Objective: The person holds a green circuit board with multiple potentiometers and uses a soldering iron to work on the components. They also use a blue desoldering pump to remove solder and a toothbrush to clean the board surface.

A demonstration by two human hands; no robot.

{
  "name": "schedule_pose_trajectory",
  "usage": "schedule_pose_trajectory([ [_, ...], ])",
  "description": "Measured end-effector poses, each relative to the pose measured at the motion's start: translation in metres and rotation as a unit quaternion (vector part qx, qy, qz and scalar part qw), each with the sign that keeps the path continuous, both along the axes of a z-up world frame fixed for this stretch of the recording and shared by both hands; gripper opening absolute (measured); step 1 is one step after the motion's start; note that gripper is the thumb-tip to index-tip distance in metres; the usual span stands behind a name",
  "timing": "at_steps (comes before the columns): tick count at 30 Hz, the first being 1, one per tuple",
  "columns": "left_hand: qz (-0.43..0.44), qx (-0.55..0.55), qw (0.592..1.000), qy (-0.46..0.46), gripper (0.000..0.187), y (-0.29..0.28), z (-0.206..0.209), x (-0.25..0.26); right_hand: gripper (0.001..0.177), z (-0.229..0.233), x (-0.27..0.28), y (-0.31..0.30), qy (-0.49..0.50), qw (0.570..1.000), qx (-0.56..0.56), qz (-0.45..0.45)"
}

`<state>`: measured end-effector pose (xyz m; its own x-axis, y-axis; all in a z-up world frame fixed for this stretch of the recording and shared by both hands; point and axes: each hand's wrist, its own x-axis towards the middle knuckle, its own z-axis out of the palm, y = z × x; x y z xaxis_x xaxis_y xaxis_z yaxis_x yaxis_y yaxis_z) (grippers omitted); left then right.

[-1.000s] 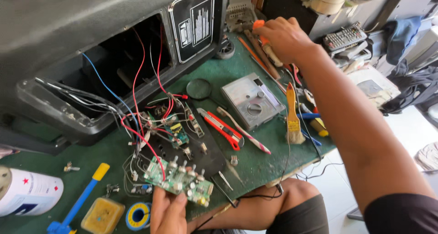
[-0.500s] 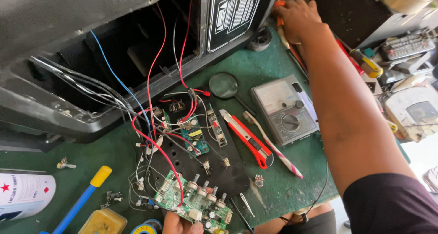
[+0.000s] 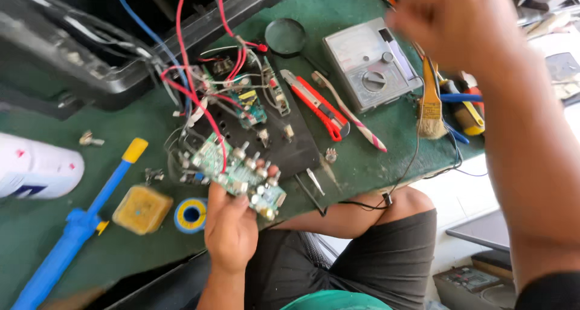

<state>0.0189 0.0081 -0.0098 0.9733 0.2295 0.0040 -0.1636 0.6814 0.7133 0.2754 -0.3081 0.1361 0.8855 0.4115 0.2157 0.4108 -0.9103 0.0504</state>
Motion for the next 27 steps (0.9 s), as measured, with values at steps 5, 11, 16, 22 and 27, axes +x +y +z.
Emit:
schedule_pose_trajectory([
  [5, -0.008, 0.005, 1.000, -0.021, 0.062, -0.001, 0.006, -0.003, 0.035, -0.059, -0.129, 0.020, 0.103, 0.987, 0.113, 0.056],
  [11, 0.005, 0.009, 1.000, 0.005, 0.058, -0.005, 0.018, -0.008, 0.029, -0.128, -0.132, 0.022, 0.002, 0.981, 0.180, 0.065],
  [16, -0.013, -0.020, 1.000, -0.006, 0.059, -0.004, 0.017, 0.007, 0.033, -0.095, -0.160, 0.010, 0.020, 0.965, 0.261, -0.017],
  [22, -0.017, -0.058, 0.996, -0.069, 0.055, 0.000, -0.004, 0.004, 0.031, -0.103, -0.266, 0.032, 0.208, 0.825, 0.526, 0.006],
  [27, -0.042, -0.036, 0.997, -0.054, 0.060, 0.003, 0.003, 0.000, 0.034, -0.161, -0.321, 0.059, 0.198, 0.860, 0.470, 0.013],
])
